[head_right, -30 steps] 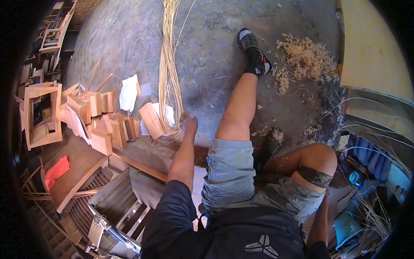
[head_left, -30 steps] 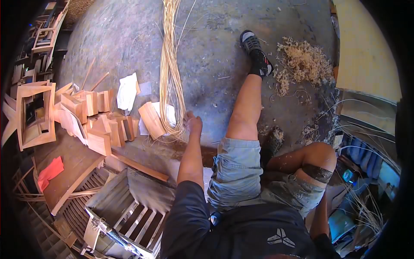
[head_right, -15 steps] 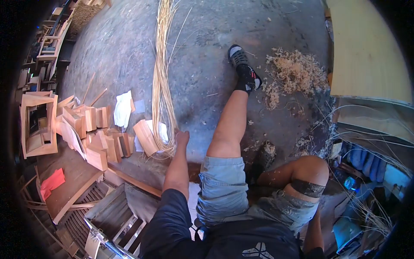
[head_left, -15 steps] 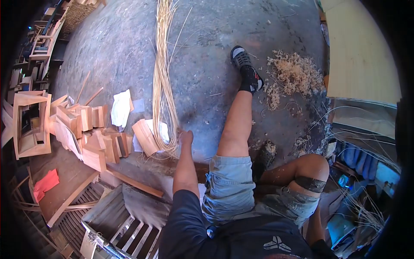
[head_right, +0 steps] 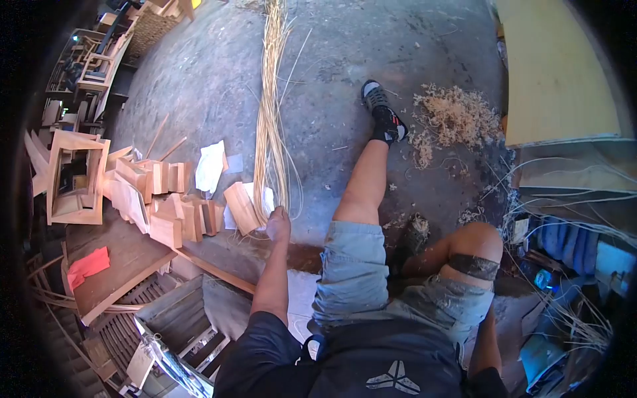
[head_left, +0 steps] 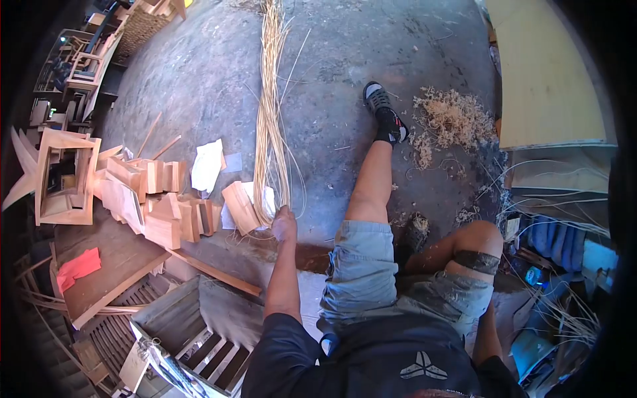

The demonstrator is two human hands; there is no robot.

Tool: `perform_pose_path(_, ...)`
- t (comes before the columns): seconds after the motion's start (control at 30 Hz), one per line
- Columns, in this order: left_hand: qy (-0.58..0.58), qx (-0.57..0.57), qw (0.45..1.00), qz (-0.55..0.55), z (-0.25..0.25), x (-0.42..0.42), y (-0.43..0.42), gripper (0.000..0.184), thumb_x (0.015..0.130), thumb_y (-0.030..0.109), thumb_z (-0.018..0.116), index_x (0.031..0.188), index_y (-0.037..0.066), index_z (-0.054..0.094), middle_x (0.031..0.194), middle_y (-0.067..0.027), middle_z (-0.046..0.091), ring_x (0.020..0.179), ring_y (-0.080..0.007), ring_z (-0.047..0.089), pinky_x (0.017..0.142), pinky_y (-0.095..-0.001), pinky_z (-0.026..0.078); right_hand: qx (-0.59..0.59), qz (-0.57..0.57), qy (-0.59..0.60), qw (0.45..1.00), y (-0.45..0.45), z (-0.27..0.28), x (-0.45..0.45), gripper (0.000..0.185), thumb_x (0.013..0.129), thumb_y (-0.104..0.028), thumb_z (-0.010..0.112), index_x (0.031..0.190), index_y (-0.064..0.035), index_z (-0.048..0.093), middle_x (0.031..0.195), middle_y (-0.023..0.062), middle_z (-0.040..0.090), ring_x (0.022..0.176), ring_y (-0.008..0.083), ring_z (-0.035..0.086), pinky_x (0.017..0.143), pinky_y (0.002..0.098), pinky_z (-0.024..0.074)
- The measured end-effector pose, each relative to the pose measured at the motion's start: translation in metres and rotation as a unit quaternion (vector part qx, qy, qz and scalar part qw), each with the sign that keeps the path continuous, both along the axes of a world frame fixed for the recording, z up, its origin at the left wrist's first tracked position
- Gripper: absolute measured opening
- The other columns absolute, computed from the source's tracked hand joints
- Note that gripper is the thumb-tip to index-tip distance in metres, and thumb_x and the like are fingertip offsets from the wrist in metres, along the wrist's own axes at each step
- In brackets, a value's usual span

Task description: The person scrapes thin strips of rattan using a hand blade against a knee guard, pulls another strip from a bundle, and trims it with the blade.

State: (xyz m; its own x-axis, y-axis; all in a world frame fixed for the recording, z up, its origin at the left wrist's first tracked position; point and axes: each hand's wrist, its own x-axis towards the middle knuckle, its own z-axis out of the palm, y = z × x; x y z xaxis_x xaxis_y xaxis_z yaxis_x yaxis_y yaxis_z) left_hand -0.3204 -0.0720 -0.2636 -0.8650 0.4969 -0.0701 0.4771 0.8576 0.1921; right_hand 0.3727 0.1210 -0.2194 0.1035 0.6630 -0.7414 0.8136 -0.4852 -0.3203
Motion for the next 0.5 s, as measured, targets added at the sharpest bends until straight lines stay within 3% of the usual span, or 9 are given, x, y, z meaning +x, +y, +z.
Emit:
perform_pose_path(0.17,0.001,-0.026,0.994,-0.107,0.029,0.050,-0.019,0.016,0.085,0.018,0.054,0.096,0.009,0.063,0.083,-0.0172,0.064,0.076,-0.0363,0.063,0.070,-0.0499,0.051,0.037,0.018,0.018,0.999,0.010,-0.004,-0.003,0.032,0.090,-0.032,0.059,0.106,-0.0047,0.065,0.089,0.0084,0.064,0.080,0.0246,0.062,0.070,0.0401,0.0503)
perform_pose_path(0.27,-0.018,0.036,0.992,-0.116,0.037,0.069,-0.029,0.017,0.085,0.017,0.054,0.096,0.008,0.062,0.089,-0.0159,0.064,0.081,-0.0360,0.063,0.071,-0.0488,0.051,0.069,0.044,0.029,0.996,0.020,-0.009,0.002,0.032,0.090,-0.032,0.059,0.106,-0.0049,0.065,0.089,0.0080,0.064,0.080,0.0242,0.062,0.070,0.0400,0.0502)
perform_pose_path(0.37,-0.048,-0.010,0.993,-0.109,0.055,0.082,-0.035,0.019,0.086,0.020,0.054,0.102,0.014,0.063,0.093,-0.0134,0.065,0.086,-0.0332,0.064,0.073,-0.0445,0.051,0.167,0.101,0.070,0.978,0.043,-0.013,0.016,0.032,0.090,-0.032,0.059,0.106,-0.0051,0.065,0.089,0.0076,0.064,0.080,0.0239,0.062,0.070,0.0398,0.0501)
perform_pose_path(0.4,-0.042,0.009,0.994,-0.104,0.054,0.084,-0.039,0.019,0.087,0.020,0.053,0.100,0.012,0.063,0.091,-0.0150,0.065,0.084,-0.0349,0.063,0.073,-0.0460,0.051,0.202,0.101,0.093,0.970,0.054,-0.011,0.018,0.031,0.090,-0.032,0.059,0.106,-0.0052,0.065,0.089,0.0075,0.064,0.080,0.0237,0.062,0.070,0.0398,0.0500)
perform_pose_path(0.47,-0.032,0.046,0.994,-0.095,0.049,0.091,-0.059,0.019,0.088,0.019,0.051,0.096,0.008,0.063,0.087,-0.0182,0.064,0.081,-0.0383,0.063,0.074,-0.0490,0.051,0.155,-0.062,0.125,0.978,0.064,0.049,-0.026,0.030,0.093,-0.029,0.056,0.111,-0.0051,0.061,0.082,0.0025,0.062,0.071,0.0138,0.058,0.062,0.0284,0.0472)
perform_pose_path(0.5,-0.065,0.012,0.996,-0.056,0.054,0.096,-0.069,0.020,0.088,0.020,0.051,0.097,0.007,0.063,0.087,-0.0193,0.065,0.081,-0.0386,0.063,0.074,-0.0491,0.051,0.129,-0.143,0.139,0.971,0.074,0.086,-0.053,0.030,0.095,-0.028,0.054,0.114,-0.0051,0.060,0.079,0.0000,0.061,0.067,0.0088,0.057,0.057,0.0226,0.0458)
